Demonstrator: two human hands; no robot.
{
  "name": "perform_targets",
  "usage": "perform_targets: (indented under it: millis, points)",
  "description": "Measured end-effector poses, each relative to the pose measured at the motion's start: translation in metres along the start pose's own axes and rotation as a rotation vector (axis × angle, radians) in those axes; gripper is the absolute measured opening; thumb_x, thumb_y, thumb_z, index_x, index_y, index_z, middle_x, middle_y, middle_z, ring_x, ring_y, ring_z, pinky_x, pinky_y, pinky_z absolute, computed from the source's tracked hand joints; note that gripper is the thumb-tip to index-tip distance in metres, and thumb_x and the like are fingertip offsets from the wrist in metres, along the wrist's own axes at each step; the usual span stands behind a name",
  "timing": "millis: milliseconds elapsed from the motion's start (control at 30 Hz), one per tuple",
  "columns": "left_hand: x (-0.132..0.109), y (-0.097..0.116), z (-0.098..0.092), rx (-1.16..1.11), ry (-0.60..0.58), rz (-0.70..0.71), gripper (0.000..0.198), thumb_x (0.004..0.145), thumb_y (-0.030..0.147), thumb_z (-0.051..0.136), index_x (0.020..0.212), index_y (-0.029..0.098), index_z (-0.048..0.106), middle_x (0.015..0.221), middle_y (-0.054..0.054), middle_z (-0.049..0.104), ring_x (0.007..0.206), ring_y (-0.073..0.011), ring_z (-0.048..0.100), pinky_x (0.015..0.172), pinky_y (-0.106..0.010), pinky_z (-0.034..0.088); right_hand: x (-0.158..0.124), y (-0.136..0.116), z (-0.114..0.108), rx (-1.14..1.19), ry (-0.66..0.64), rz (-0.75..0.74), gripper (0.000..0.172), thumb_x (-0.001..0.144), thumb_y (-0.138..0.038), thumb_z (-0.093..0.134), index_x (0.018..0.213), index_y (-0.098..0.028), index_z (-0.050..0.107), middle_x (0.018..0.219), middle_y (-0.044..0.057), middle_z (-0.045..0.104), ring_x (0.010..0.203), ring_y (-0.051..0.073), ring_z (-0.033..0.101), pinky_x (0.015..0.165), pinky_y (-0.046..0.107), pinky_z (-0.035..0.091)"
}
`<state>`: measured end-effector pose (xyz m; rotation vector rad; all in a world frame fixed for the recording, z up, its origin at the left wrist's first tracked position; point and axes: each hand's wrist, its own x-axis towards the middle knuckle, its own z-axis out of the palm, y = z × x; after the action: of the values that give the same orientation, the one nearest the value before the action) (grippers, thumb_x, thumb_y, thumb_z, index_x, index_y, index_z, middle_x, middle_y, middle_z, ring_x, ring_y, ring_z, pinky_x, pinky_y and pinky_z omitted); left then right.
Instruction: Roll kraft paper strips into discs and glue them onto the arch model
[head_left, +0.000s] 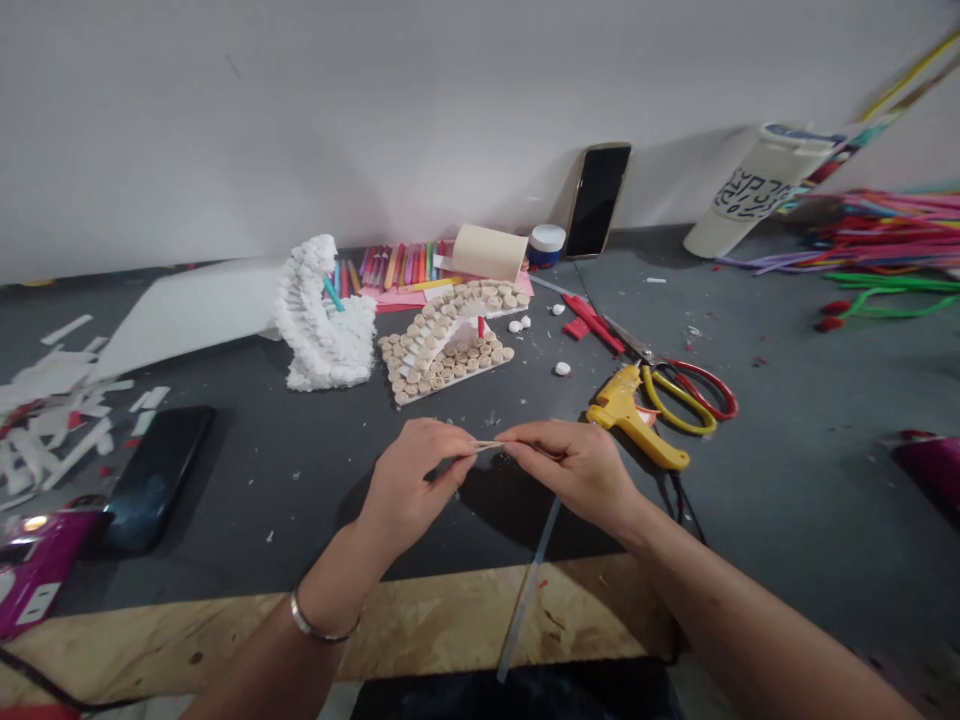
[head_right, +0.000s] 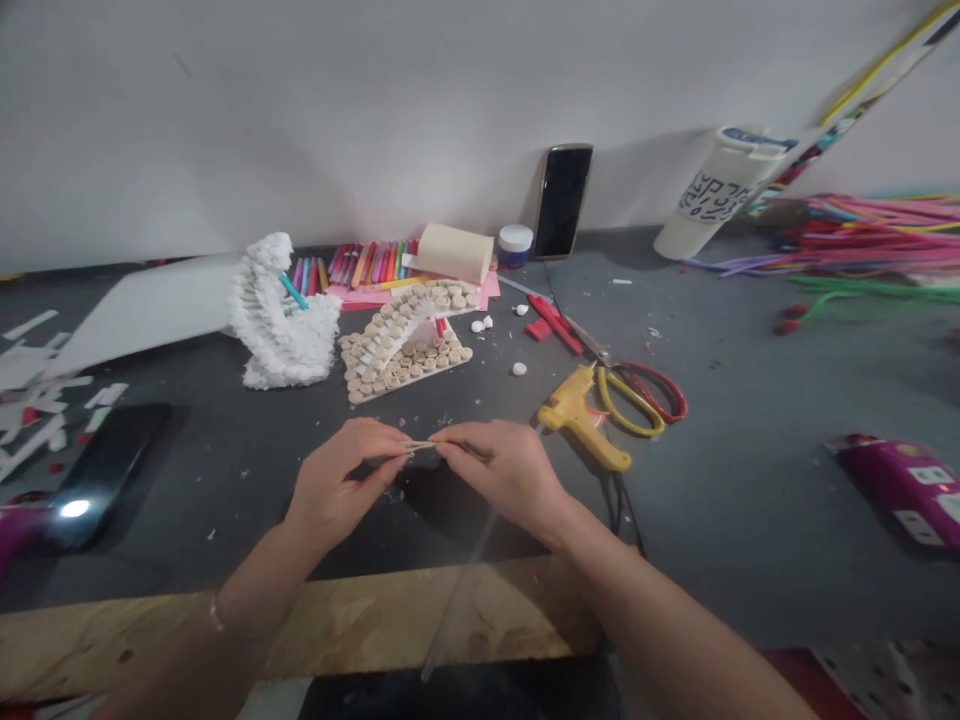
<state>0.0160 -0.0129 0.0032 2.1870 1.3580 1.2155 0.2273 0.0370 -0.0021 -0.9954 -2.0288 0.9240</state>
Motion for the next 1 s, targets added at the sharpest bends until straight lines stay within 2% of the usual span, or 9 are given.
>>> perform_targets:
  millis: [200, 300, 367, 467, 533, 733, 867, 1000]
  points:
    - [-0.004, 0.002, 0.002, -0.055, 0.09, -0.295, 0.007, 0.09, 0.028, 0.063, 0.09, 0.024, 0.068, 0.085, -0.001, 0.073, 0.078, -0.0136, 0.069, 0.071, -0.022, 0.053, 0.0, -0.002, -0.001, -0.032, -0.007, -0.127, 0.016, 0.089, -0.022, 0.061, 0.091, -0.024, 0.077, 0.065, -0.002, 0.072, 0.058, 0.012, 0.061, 0.061, 0.026, 0.046]
    - [-0.005, 0.003, 0.004, -0.025, 0.142, -0.314, 0.006, 0.087, 0.029, 0.066, 0.091, 0.024, 0.069, 0.085, 0.0, 0.074, 0.077, -0.0129, 0.069, 0.071, -0.021, 0.053, 0.0, -0.002, -0.001, -0.073, 0.021, -0.198, 0.014, 0.089, -0.022, 0.061, 0.09, -0.023, 0.075, 0.061, -0.001, 0.067, 0.058, 0.013, 0.059, 0.063, 0.027, 0.048]
    - [-0.005, 0.004, 0.005, 0.005, 0.153, -0.284, 0.007, 0.088, 0.029, 0.066, 0.092, 0.024, 0.069, 0.086, 0.0, 0.074, 0.078, -0.0129, 0.069, 0.071, -0.021, 0.053, 0.0, -0.002, 0.0, -0.08, 0.065, -0.248, 0.013, 0.09, -0.022, 0.061, 0.088, -0.023, 0.075, 0.069, 0.002, 0.067, 0.067, 0.015, 0.062, 0.066, 0.029, 0.05]
    - [-0.005, 0.004, 0.006, 0.058, 0.163, -0.258, 0.008, 0.089, 0.029, 0.064, 0.089, 0.023, 0.068, 0.085, -0.001, 0.073, 0.078, -0.0134, 0.068, 0.073, -0.022, 0.053, 0.0, -0.005, 0.002, -0.029, 0.077, -0.287, 0.012, 0.09, -0.02, 0.059, 0.089, -0.022, 0.071, 0.097, 0.008, 0.07, 0.092, 0.018, 0.066, 0.08, 0.032, 0.053]
    - [-0.006, 0.004, 0.006, 0.094, 0.172, -0.249, 0.009, 0.09, 0.03, 0.063, 0.088, 0.023, 0.067, 0.084, -0.001, 0.073, 0.079, -0.0139, 0.067, 0.075, -0.023, 0.053, -0.001, -0.007, 0.004, 0.037, 0.028, -0.273, 0.011, 0.09, -0.017, 0.057, 0.09, -0.022, 0.067, 0.106, 0.009, 0.071, 0.098, 0.018, 0.067, 0.085, 0.033, 0.054]
    - [-0.007, 0.006, 0.01, 0.131, 0.206, -0.271, 0.01, 0.09, 0.032, 0.063, 0.09, 0.023, 0.066, 0.085, -0.001, 0.072, 0.082, -0.0151, 0.068, 0.077, -0.025, 0.054, -0.005, -0.012, 0.009, 0.143, -0.051, -0.193, 0.011, 0.088, -0.014, 0.056, 0.089, -0.024, 0.062, 0.11, 0.007, 0.074, 0.094, 0.017, 0.07, 0.083, 0.032, 0.054]
    - [-0.009, 0.004, 0.014, 0.043, 0.237, -0.342, 0.011, 0.088, 0.032, 0.066, 0.092, 0.022, 0.066, 0.087, -0.001, 0.072, 0.08, -0.0145, 0.069, 0.074, -0.025, 0.054, -0.006, -0.013, 0.009, 0.196, -0.084, -0.11, 0.012, 0.087, -0.013, 0.056, 0.088, -0.023, 0.063, 0.113, 0.006, 0.073, 0.096, 0.016, 0.07, 0.081, 0.03, 0.054]
    - [-0.006, 0.001, 0.016, -0.077, 0.308, -0.37, 0.013, 0.082, 0.031, 0.072, 0.083, 0.022, 0.063, 0.083, 0.0, 0.07, 0.08, -0.014, 0.068, 0.076, -0.026, 0.052, -0.006, -0.013, 0.011, 0.3, -0.089, -0.045, 0.012, 0.087, -0.013, 0.056, 0.088, -0.022, 0.064, 0.115, 0.006, 0.073, 0.097, 0.016, 0.071, 0.082, 0.028, 0.054]
